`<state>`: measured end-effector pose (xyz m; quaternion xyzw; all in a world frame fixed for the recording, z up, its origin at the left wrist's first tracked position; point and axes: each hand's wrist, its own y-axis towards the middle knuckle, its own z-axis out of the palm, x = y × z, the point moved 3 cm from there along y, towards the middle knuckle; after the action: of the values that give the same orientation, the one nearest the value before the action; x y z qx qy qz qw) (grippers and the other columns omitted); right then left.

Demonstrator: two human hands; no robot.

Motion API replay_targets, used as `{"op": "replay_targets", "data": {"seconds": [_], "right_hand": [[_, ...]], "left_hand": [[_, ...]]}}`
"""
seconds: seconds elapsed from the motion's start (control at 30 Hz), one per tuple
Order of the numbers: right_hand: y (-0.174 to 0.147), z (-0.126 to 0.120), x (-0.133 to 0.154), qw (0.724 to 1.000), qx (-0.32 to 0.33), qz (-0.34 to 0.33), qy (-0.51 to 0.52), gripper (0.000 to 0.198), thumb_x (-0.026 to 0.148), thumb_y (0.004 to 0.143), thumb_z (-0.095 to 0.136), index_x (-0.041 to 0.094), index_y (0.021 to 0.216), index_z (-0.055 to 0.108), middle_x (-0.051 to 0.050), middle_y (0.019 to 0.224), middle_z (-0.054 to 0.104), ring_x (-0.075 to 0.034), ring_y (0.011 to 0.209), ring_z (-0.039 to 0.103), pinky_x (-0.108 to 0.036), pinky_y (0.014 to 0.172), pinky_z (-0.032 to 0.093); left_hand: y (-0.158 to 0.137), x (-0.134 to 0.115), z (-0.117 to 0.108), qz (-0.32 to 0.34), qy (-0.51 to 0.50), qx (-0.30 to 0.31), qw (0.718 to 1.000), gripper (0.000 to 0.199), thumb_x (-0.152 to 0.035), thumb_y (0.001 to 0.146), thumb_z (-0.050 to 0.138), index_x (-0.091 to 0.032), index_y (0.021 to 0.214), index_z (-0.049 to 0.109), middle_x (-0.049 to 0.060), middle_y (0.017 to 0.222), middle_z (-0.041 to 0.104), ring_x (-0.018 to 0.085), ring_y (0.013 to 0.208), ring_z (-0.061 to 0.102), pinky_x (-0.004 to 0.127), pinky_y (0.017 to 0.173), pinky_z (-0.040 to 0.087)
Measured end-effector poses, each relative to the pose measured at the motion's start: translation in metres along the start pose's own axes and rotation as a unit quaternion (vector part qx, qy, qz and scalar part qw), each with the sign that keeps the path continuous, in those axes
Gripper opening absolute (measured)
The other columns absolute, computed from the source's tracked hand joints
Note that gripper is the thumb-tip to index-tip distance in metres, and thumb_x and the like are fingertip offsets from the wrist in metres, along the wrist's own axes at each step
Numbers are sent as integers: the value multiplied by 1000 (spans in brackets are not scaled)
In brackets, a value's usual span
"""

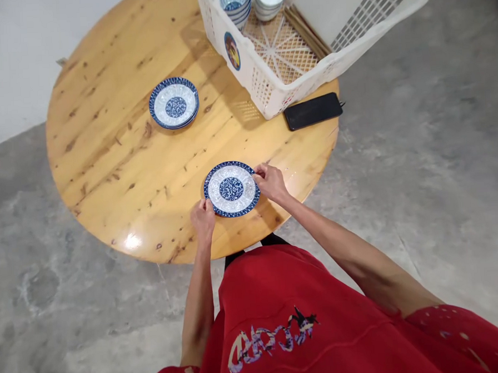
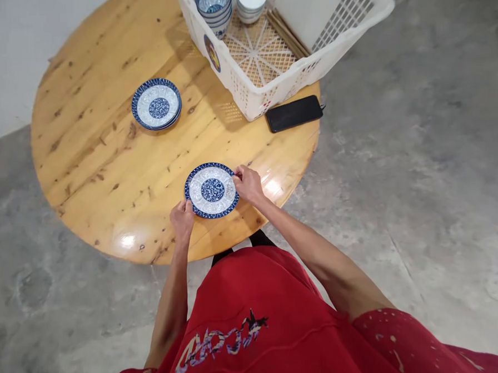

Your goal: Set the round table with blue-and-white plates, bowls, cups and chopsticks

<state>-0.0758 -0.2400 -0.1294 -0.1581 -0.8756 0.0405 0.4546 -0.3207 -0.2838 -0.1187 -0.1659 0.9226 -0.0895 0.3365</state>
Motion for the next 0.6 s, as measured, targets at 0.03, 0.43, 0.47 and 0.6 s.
{"op": "replay_targets", "data": {"seconds": [0.03, 0.43, 0.47, 0.6], "right_hand": [[-3, 2, 1, 1000, 3, -3, 2, 5, 22, 74, 54, 22, 74, 58, -2, 73, 67, -21, 72, 62, -31, 70, 45], [-8, 25, 2, 1000, 4, -4, -12, 6, 26, 74, 54, 22, 76, 59, -3, 75, 69, -22, 73, 64, -32, 71, 45], [-5, 24, 1, 1000, 0, -4, -15, 7, 26, 74, 54, 22, 77, 59, -3, 75, 69, -22, 73, 64, -32, 71, 45], [1, 25, -6, 1000, -12, -2, -15, 8, 24, 73, 54, 21, 77, 60, -3, 77, 70, -23, 75, 64, -33, 73, 47]], "left_hand": [[-1, 2, -3, -2, 1, -6, 1000, 39, -28, 92, 48, -22, 57, 34, -1, 56, 48, 16, 61, 46, 29, 63, 29], [4, 19, -10, -17, -17, -33, 999, 39, -25, 92, 49, -22, 56, 33, -2, 54, 40, 15, 59, 40, 30, 62, 25], [6, 18, -8, -18, -21, -29, 999, 39, -25, 92, 49, -22, 56, 33, -2, 54, 38, 15, 59, 40, 30, 62, 25], [11, 15, -5, -16, -33, -27, 999, 39, -25, 92, 50, -22, 57, 34, -4, 54, 35, 14, 58, 38, 29, 61, 25]]}}
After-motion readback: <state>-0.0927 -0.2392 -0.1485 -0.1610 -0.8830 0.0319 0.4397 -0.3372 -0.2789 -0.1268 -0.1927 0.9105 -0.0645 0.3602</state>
